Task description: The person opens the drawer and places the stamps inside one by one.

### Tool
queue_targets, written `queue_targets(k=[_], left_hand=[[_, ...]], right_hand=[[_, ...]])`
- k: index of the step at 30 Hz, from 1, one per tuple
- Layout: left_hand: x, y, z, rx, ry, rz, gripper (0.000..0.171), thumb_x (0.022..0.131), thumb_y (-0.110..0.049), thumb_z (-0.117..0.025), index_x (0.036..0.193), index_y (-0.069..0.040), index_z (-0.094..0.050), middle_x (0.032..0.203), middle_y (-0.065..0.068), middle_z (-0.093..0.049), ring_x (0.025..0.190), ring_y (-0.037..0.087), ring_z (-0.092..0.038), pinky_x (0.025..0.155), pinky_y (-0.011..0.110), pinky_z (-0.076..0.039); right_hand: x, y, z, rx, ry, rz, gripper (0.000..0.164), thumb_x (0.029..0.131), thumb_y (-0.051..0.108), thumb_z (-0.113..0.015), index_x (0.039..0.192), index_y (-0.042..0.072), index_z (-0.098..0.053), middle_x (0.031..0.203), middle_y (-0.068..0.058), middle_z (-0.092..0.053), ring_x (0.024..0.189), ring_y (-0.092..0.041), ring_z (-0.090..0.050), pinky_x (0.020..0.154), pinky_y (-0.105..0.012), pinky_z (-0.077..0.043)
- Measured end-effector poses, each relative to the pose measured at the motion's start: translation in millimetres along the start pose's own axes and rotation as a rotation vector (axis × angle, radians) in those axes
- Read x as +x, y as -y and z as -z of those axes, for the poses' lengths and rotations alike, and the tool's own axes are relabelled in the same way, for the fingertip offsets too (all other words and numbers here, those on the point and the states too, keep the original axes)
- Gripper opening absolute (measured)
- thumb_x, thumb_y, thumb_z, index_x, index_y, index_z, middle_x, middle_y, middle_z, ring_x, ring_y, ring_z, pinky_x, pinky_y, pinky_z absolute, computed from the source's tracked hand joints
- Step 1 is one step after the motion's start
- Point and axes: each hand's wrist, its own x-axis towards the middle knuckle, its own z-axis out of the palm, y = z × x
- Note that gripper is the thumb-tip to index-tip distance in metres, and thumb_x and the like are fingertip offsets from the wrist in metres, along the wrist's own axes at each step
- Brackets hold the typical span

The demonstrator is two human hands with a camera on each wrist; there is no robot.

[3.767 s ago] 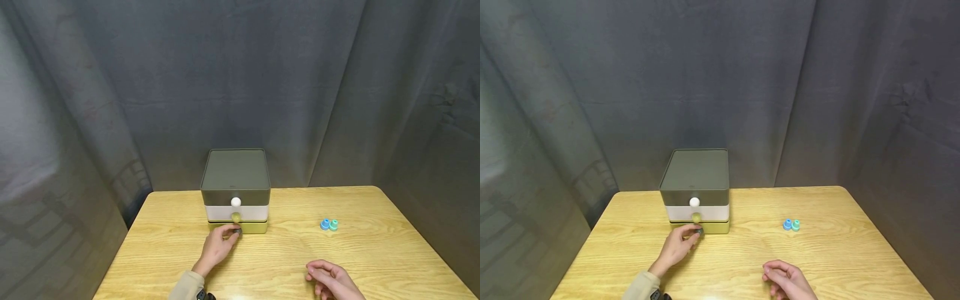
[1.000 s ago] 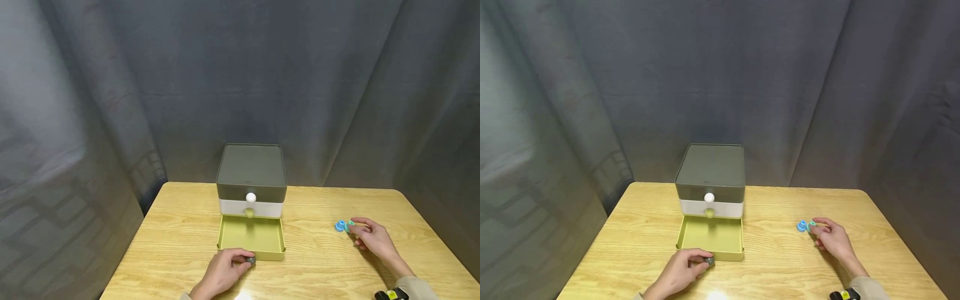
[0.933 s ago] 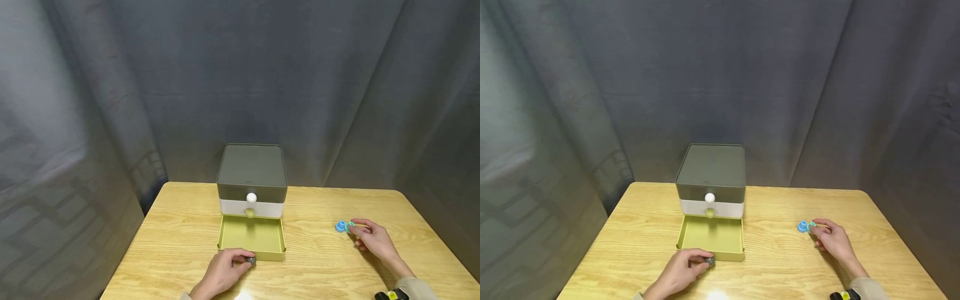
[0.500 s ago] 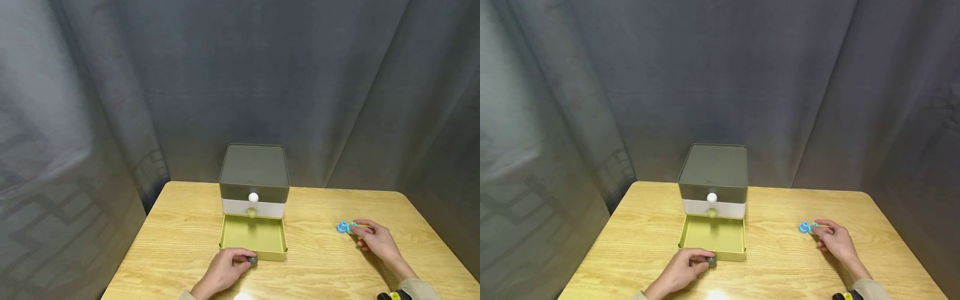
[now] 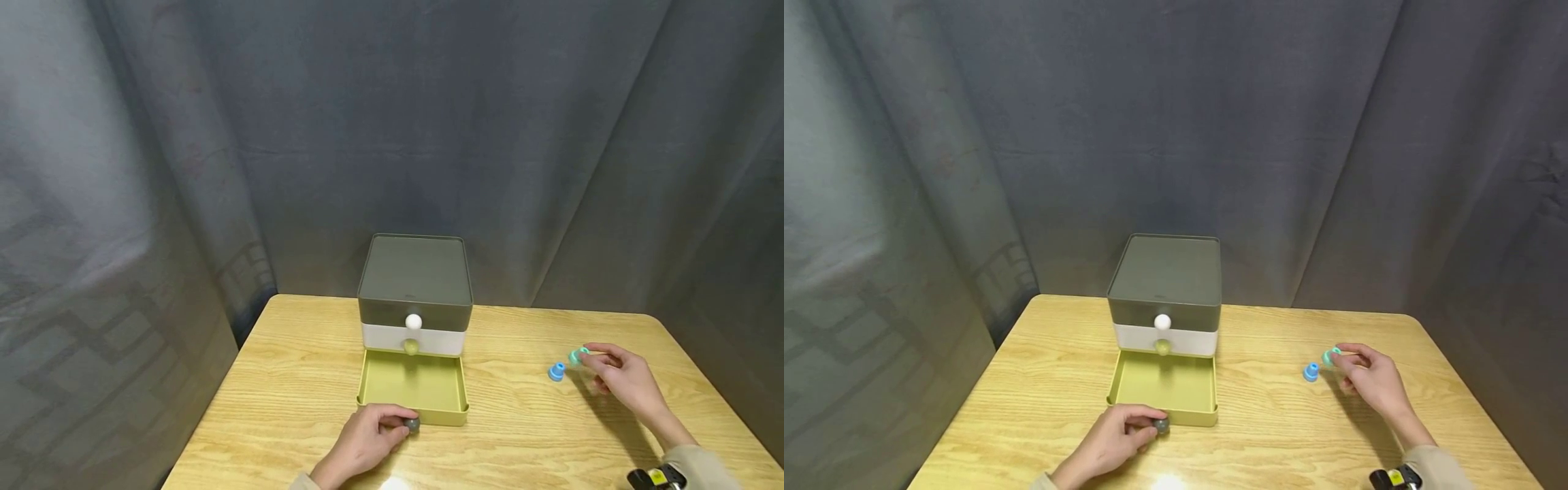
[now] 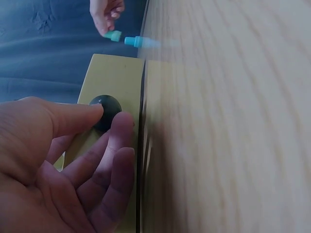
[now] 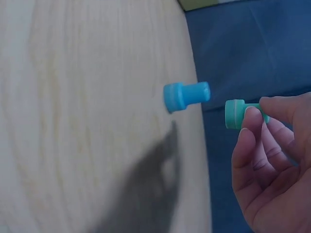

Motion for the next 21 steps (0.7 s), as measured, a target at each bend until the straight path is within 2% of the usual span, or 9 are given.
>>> queue_targets(k=[5, 8, 13, 17, 21], left_hand=[[-0.3, -0.6, -0.1, 0.007, 0.001, 0.013, 0.026, 0.093, -0.009, -0.079, 0.114, -0.023, -0.083, 0.099, -0.006, -0.080, 0.067, 0.001, -0.061, 0.059, 0.021, -0.052], [-0.8, -0.9, -0.4, 0.012, -0.001, 0.015, 0.026, 0.092, -0.010, -0.079, 0.114, -0.023, -0.083, 0.097, -0.006, -0.080, 0.066, 0.001, -0.061, 0.059, 0.021, -0.051], [-1.5, -0.7, -0.7, 0.020, -0.001, 0.017, 0.025, 0.092, -0.011, -0.079, 0.114, -0.023, -0.082, 0.097, -0.006, -0.080, 0.066, 0.001, -0.061, 0.059, 0.020, -0.051], [-1.0, -0.7, -0.7, 0.021, 0.002, 0.012, 0.025, 0.092, -0.012, -0.080, 0.114, -0.023, -0.082, 0.098, -0.007, -0.081, 0.065, 0.001, -0.061, 0.058, 0.020, -0.051], [-0.5, -0.7, -1.6, 0.016, 0.000, 0.007, 0.024, 0.092, -0.014, -0.081, 0.114, -0.023, -0.083, 0.097, -0.007, -0.081, 0.066, 0.000, -0.062, 0.060, 0.020, -0.051]], right_hand=[[2.3, 19.8, 1.0, -0.058, 0.015, 0.057, 0.062, 0.107, 0.040, -0.066, 0.146, -0.006, -0.055, 0.090, 0.016, -0.072, 0.070, -0.012, -0.067, 0.061, -0.028, -0.057], [1.7, 33.8, -2.2, -0.068, 0.037, 0.100, 0.058, 0.106, 0.038, -0.067, 0.144, -0.005, -0.057, 0.093, 0.012, -0.073, 0.069, -0.012, -0.067, 0.061, -0.028, -0.056], [-0.6, 59.2, -11.0, -0.036, 0.093, 0.142, 0.052, 0.105, 0.035, -0.070, 0.138, -0.004, -0.062, 0.092, 0.001, -0.075, 0.066, -0.013, -0.064, 0.059, -0.029, -0.056], [-2.8, 77.2, -18.8, 0.017, 0.158, 0.155, 0.047, 0.105, 0.032, -0.070, 0.136, -0.003, -0.063, 0.089, 0.006, -0.076, 0.064, -0.014, -0.063, 0.060, -0.030, -0.057], [-6.2, 92.1, -30.7, 0.042, 0.216, 0.188, 0.043, 0.104, 0.028, -0.072, 0.134, -0.003, -0.065, 0.088, 0.003, -0.077, 0.062, -0.017, -0.063, 0.058, -0.029, -0.055]])
